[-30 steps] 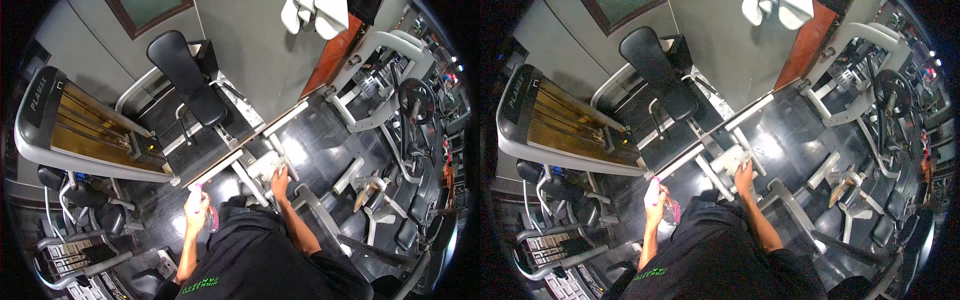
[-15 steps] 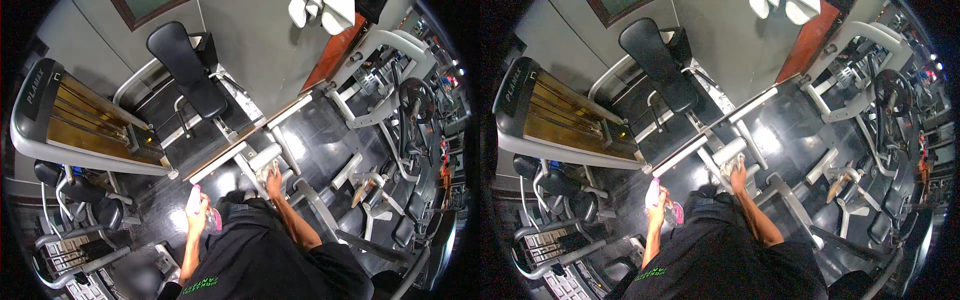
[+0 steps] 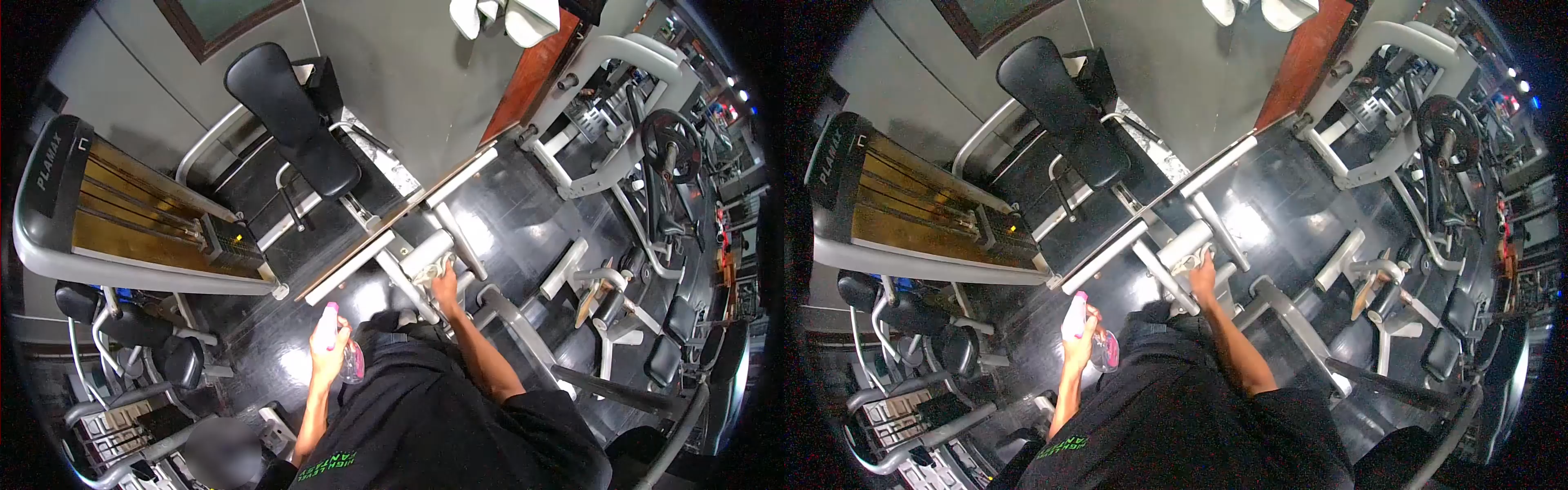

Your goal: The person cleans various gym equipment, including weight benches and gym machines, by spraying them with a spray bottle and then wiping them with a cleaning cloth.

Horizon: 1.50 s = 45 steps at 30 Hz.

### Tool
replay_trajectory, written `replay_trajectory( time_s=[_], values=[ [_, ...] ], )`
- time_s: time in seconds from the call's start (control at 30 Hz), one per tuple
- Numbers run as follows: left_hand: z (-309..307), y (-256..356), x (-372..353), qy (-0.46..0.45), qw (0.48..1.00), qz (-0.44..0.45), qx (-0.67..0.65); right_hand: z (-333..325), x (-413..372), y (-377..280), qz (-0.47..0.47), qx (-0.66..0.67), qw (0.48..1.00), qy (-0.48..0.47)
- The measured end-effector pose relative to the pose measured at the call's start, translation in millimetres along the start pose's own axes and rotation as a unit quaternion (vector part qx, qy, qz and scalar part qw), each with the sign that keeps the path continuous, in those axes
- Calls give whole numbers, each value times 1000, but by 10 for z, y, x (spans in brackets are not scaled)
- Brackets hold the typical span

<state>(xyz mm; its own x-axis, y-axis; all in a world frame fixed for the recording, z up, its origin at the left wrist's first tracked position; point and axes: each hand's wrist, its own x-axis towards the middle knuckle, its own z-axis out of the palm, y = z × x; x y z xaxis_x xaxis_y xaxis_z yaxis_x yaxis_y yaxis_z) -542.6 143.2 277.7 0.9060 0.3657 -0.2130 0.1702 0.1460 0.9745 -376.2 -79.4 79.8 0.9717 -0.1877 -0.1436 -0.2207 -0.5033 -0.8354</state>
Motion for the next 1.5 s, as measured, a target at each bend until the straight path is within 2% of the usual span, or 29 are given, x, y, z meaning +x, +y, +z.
replay_trajectory(
  time_s=[0.03, 0.1, 0.17, 0.2, 0.23, 0.27, 0.3, 0.33, 0.37, 0.43, 0.47, 0.57, 0.6, 0.63, 0.7, 0.77, 0.83, 0.87, 0.9, 0.97, 1.0, 1.03, 1.07, 1.13, 1.2, 1.33, 1.37, 1.4, 1.5],
  values=[
    [-5, -17, 1, 1, 1000, 1, 0, -95, -23, -36, 24, 11, 997, -70],
    [1, -68, 18, -16, 1000, -8, 1, -191, -6, 115, 22, -33, 995, -96],
    [40, -55, 21, -31, 999, -16, 0, -165, 62, 405, -28, -15, 946, -323],
    [84, 12, 17, -39, 999, -20, 15, -197, 59, 363, -21, 71, 950, -302],
    [115, 60, 20, -43, 998, -24, 31, -221, 97, 308, -24, 71, 949, -305],
    [121, 82, 15, -37, 998, -24, 33, -239, 132, 254, 123, 224, 932, -258],
    [126, 99, 16, -41, 998, -25, 31, -237, 173, 182, 265, 365, 870, -200],
    [128, 116, 18, -45, 998, -25, 28, -186, 200, 75, 285, 354, 882, -125],
    [126, 136, 16, -40, 998, -25, 30, -91, 180, -2, 285, 353, 882, -130],
    [120, 165, -3, -33, 999, -28, 23, 239, 190, 222, 190, 290, 938, -13],
    [117, 165, -14, -30, 999, -28, 23, 515, 217, 551, 175, 296, 939, 5],
    [68, 151, -51, -15, 999, -27, 23, 502, 40, 427, 102, 236, 966, -5],
    [48, 116, -57, -13, 999, -24, 17, 319, -3, 302, 153, 307, 936, -82],
    [37, 82, -62, -12, 1000, -23, 10, 205, -20, 241, 153, 306, 936, -82],
    [42, 35, -41, -13, 1000, -25, 7, 63, -15, 232, 263, 344, 884, -179],
    [53, 17, -12, -13, 1000, -24, 4, -23, -13, 285, 259, 310, 893, -201],
    [68, 46, 32, -30, 999, -23, -9, -56, -65, 409, 251, 265, 887, -281],
    [67, 48, 58, -30, 999, -22, -10, -25, -141, 481, 207, 364, 869, -265],
    [61, 47, 85, -39, 999, -10, -2, -50, -166, 461, 206, 363, 869, -265],
    [47, 97, 123, -47, 999, 1, 7, -173, -258, 331, 147, 476, 844, -196],
    [52, 177, 131, -43, 999, 3, 7, -289, -272, 46, 225, 467, 842, -147],
    [43, 234, 132, -40, 999, 3, 8, -257, -198, 41, 166, 439, 870, -153],
    [12, 254, 131, -42, 999, 0, 11, -221, -205, 46, 157, 464, 862, -132],
    [-47, 283, 134, -45, 999, 24, 4, -270, -237, -451, 149, 489, 853, -106],
    [-77, 347, 114, -50, 998, 31, 3, -218, -245, -759, 75, 375, 918, -103],
    [-236, 378, 103, -58, 997, 43, -19, 25, -338, -1586, -10, 359, 926, -114],
    [-272, 393, 117, -64, 997, 42, -20, 133, -342, -1674, -120, 237, 963, -40],
    [-305, 419, 135, -69, 997, 40, -16, 198, -363, -1697, -224, 104, 968, 37],
    [-404, 513, 231, -100, 994, 39, 3, 197, -512, -1682, -239, 51, 969, 24]
  ],
)
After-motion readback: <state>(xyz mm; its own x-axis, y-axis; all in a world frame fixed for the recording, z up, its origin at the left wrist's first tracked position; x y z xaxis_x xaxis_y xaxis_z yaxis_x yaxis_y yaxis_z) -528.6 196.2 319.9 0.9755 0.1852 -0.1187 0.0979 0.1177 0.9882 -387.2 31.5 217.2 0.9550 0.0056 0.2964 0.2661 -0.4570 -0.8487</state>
